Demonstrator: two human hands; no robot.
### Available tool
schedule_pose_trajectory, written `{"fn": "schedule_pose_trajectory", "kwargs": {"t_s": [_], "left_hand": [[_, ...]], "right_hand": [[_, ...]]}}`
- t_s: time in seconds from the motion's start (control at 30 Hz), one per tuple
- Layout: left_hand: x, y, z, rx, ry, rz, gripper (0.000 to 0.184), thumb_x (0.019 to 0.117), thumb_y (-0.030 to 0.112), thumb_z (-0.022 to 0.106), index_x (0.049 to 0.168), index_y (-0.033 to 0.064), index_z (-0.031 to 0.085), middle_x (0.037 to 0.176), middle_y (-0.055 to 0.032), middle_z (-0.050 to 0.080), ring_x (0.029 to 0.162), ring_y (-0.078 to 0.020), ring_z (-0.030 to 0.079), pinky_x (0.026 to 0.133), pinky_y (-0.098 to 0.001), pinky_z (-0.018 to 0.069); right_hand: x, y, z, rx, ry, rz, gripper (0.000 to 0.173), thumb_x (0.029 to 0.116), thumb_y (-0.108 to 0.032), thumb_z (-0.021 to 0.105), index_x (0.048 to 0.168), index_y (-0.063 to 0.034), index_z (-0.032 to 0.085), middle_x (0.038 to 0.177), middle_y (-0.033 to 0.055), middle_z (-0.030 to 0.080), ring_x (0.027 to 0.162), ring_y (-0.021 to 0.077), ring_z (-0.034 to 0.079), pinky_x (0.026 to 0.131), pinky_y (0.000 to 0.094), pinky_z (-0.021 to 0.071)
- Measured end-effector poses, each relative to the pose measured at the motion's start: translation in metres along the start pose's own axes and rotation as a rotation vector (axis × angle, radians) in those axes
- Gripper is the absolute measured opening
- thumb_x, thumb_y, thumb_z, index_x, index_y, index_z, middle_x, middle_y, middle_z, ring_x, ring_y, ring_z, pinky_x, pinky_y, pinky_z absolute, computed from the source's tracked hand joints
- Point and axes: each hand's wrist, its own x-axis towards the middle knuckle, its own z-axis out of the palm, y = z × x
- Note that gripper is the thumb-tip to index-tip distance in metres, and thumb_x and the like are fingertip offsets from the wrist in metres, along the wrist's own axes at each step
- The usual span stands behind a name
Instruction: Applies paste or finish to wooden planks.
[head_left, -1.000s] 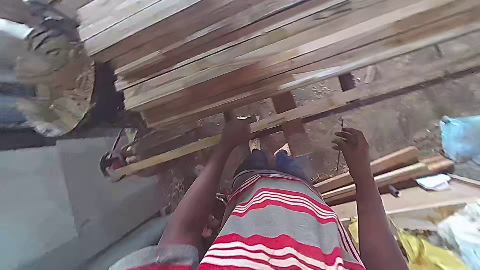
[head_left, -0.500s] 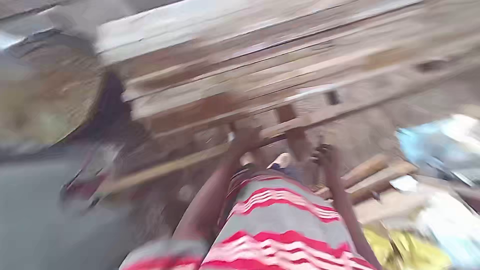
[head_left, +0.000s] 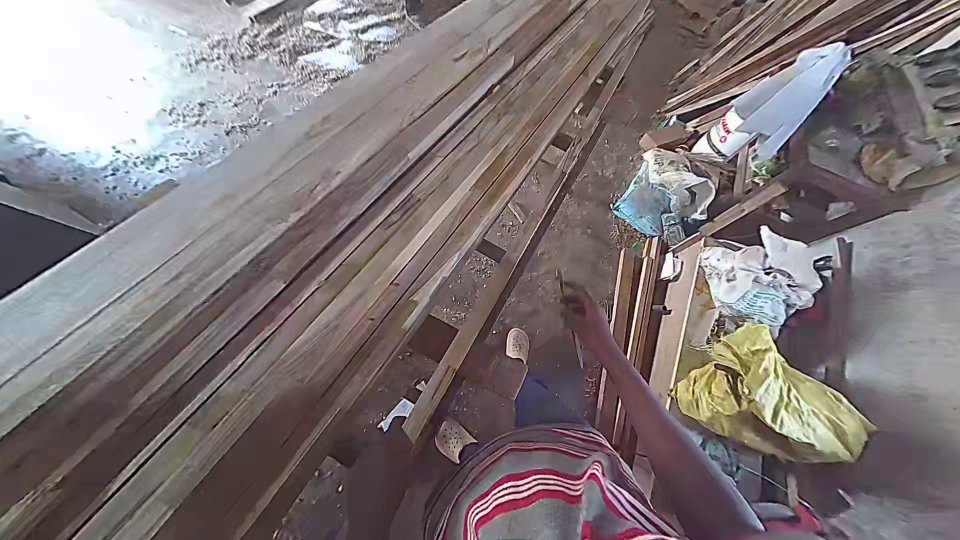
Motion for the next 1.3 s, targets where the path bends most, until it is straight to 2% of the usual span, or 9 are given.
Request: {"fn": "schedule_pose_trajectory", "kwargs": {"t_s": [0.17, 0.27, 0.4, 0.53, 0.63, 0.77, 0.93, 1.03, 1.3], "left_hand": [[0.013, 0.018, -0.01, -0.101, -0.079, -0.057, 0.076, 0.0885, 0.059, 0.068, 0.142, 0.0064, 0.056, 0.12, -0.0248, 0.069, 0.111, -0.0471, 0.066, 0.094, -0.07, 0.048], [0.036, 0.032, -0.012, -0.165, -0.158, -0.044, 0.08, 0.0842, 0.058, 0.072, 0.143, 0.0063, 0.056, 0.121, -0.0233, 0.07, 0.113, -0.0439, 0.066, 0.096, -0.0685, 0.048], [0.052, 0.058, -0.022, -0.005, -0.337, -0.205, 0.061, 0.0912, 0.052, 0.071, 0.132, 0.0074, 0.064, 0.111, -0.0239, 0.071, 0.108, -0.0436, 0.068, 0.092, -0.0669, 0.0505], [0.043, 0.062, -0.007, 0.078, -0.203, -0.225, 0.051, 0.0904, 0.05, 0.073, 0.122, 0.0102, 0.07, 0.094, -0.0196, 0.074, 0.092, -0.0404, 0.072, 0.081, -0.0643, 0.055], [0.034, 0.068, -0.003, 0.094, -0.104, -0.2, 0.047, 0.0893, 0.042, 0.077, 0.119, 0.0066, 0.071, 0.095, -0.0218, 0.074, 0.091, -0.0424, 0.073, 0.079, -0.0661, 0.0549], [0.026, 0.076, 0.002, 0.128, -0.005, -0.207, 0.048, 0.0841, 0.038, 0.081, 0.115, 0.0036, 0.071, 0.101, -0.0243, 0.073, 0.092, -0.0454, 0.072, 0.077, -0.0683, 0.0544], [0.019, 0.077, 0.014, 0.184, 0.134, -0.14, 0.05, 0.0769, 0.035, 0.084, 0.11, -0.0003, 0.07, 0.097, -0.027, 0.072, 0.086, -0.0483, 0.072, 0.068, -0.0657, 0.0551], [0.019, 0.079, 0.014, 0.162, 0.093, -0.184, 0.055, 0.0788, 0.034, 0.087, 0.12, 0.0018, 0.07, 0.105, -0.0282, 0.071, 0.092, -0.0504, 0.071, 0.073, -0.068, 0.0542], [0.008, 0.085, 0.048, 0.197, 0.445, -0.088, 0.058, 0.075, 0.033, 0.079, 0.114, -0.0088, 0.067, 0.101, -0.0313, 0.07, 0.092, -0.0514, 0.07, 0.076, -0.0672, 0.0534]], "right_hand": [[0.12, -0.018, -0.031, -0.265, 0.002, -0.107, 0.057, 0.0985, -0.016, 0.068, 0.151, -0.012, 0.049, 0.129, 0.0241, 0.065, 0.105, 0.0393, 0.069, 0.089, 0.0583, 0.0557], [0.153, -0.038, -0.031, -0.399, 0.008, -0.159, 0.057, 0.0979, -0.02, 0.07, 0.15, -0.0135, 0.05, 0.129, 0.0245, 0.063, 0.096, 0.0453, 0.068, 0.074, 0.0654, 0.0552], [0.164, -0.042, -0.022, -0.662, -0.062, -0.21, 0.06, 0.0945, -0.023, 0.072, 0.15, -0.0127, 0.053, 0.128, 0.026, 0.062, 0.09, 0.0441, 0.07, 0.073, 0.0606, 0.0573], [0.135, -0.078, -0.04, -0.817, -0.269, 0.008, 0.053, 0.0959, -0.032, 0.069, 0.145, -0.0143, 0.059, 0.119, 0.0236, 0.065, 0.098, 0.0421, 0.068, 0.08, 0.0603, 0.0555], [0.145, -0.094, -0.059, -0.658, -0.174, 0.019, 0.039, 0.0983, -0.033, 0.069, 0.127, -0.0054, 0.068, 0.103, 0.0247, 0.071, 0.096, 0.0441, 0.069, 0.079, 0.0654, 0.0531], [0.183, -0.1, -0.055, -0.532, -0.122, 0.094, 0.041, 0.1001, -0.037, 0.064, 0.128, -0.0066, 0.067, 0.111, 0.0233, 0.071, 0.105, 0.0417, 0.068, 0.088, 0.0643, 0.0516], [0.132, -0.095, -0.035, -0.42, -0.186, 0.072, 0.037, 0.1014, -0.03, 0.064, 0.127, -0.0033, 0.066, 0.098, 0.0239, 0.069, 0.086, 0.0403, 0.068, 0.072, 0.0607, 0.0536], [0.11, -0.087, -0.03, -0.43, -0.211, 0.058, 0.033, 0.1025, -0.035, 0.062, 0.118, -0.0059, 0.064, 0.084, 0.02, 0.066, 0.072, 0.0361, 0.066, 0.06, 0.0551, 0.0526], [0.164, -0.123, -0.078, -0.713, -0.294, 0.059, 0.043, 0.0988, -0.036, 0.067, 0.128, -0.0036, 0.068, 0.111, 0.0248, 0.07, 0.104, 0.0423, 0.068, 0.089, 0.064, 0.0514]]}}
